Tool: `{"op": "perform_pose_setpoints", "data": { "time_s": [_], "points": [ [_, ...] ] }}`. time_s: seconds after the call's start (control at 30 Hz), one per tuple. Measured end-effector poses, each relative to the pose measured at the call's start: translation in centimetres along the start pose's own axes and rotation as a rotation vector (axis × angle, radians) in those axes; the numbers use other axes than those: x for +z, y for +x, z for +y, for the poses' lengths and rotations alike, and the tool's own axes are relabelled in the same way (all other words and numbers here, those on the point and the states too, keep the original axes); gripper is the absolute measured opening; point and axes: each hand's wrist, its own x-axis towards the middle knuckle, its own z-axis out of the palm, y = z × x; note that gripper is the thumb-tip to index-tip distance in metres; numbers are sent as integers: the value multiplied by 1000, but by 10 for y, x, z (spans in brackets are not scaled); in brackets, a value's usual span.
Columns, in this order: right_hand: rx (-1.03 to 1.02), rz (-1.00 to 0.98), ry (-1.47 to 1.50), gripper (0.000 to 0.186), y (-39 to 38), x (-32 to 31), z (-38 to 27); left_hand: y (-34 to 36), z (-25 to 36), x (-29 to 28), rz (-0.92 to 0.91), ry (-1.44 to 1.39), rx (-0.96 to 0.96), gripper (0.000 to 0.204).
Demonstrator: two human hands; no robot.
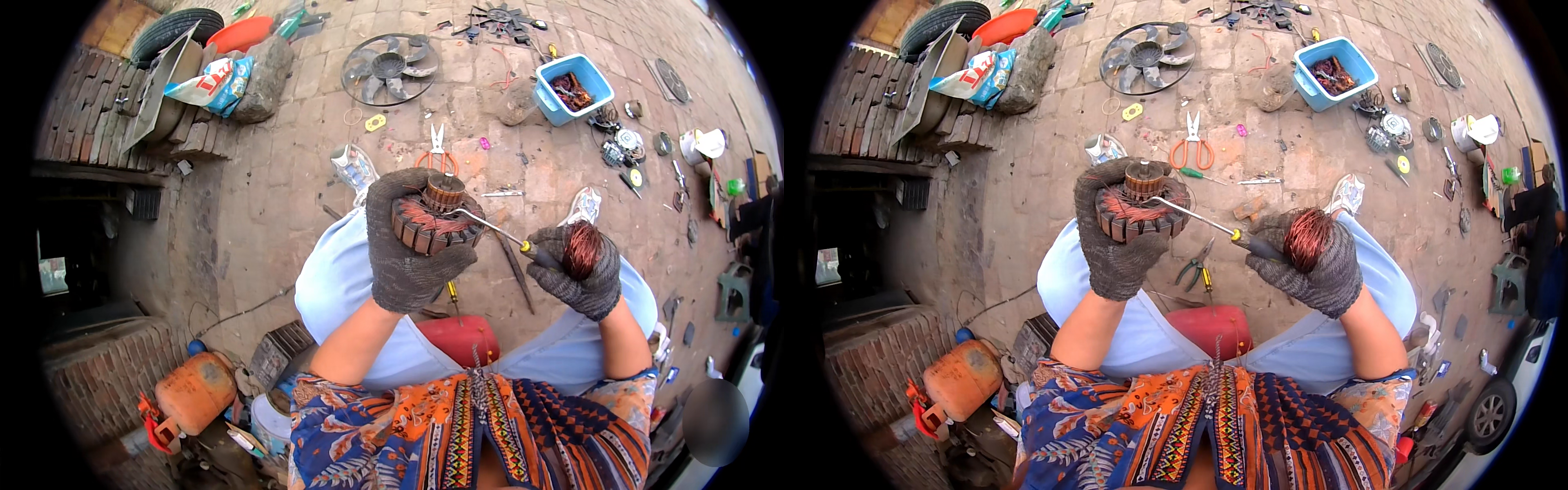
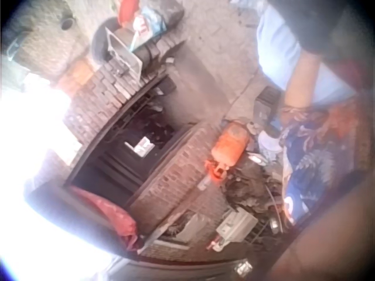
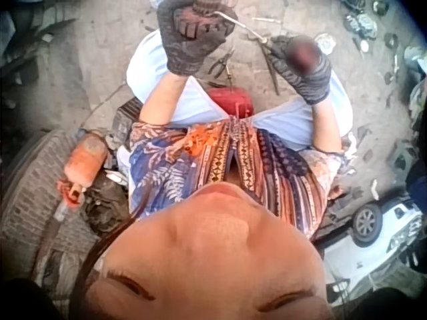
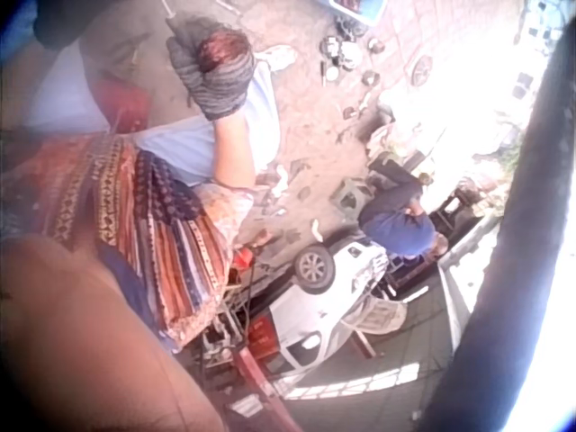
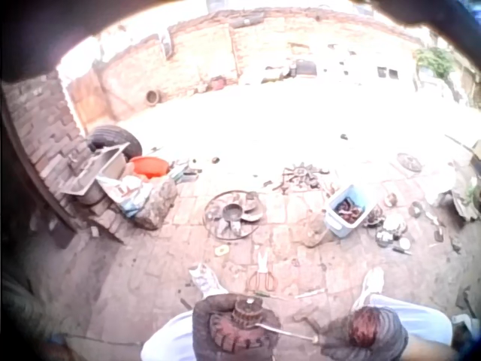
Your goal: The person sits on the ground and winds copper wire around a motor stator by hand. They use a screwdriver to push the wire into the stator slots and pliers to cut the wire, repeating the process across multiple slots.
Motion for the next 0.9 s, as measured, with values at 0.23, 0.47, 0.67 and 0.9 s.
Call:
{"op": "perform_pose_setpoints", "data": {
  "time_s": [0.23,0.47,0.67,0.9],
  "points": [
    [45,-161,126,28,-1,-11,9,0,-13,-6,-73,-352,-247,39],
    [-5,-99,84,32,-2,-21,9,5,0,-5,-177,-360,-112,40],
    [-64,-159,83,30,-7,-35,23,10,-5,-12,-403,-382,-27,77],
    [-29,-279,121,24,-6,-56,17,11,-8,-7,-440,-576,-222,51]
  ]
}}
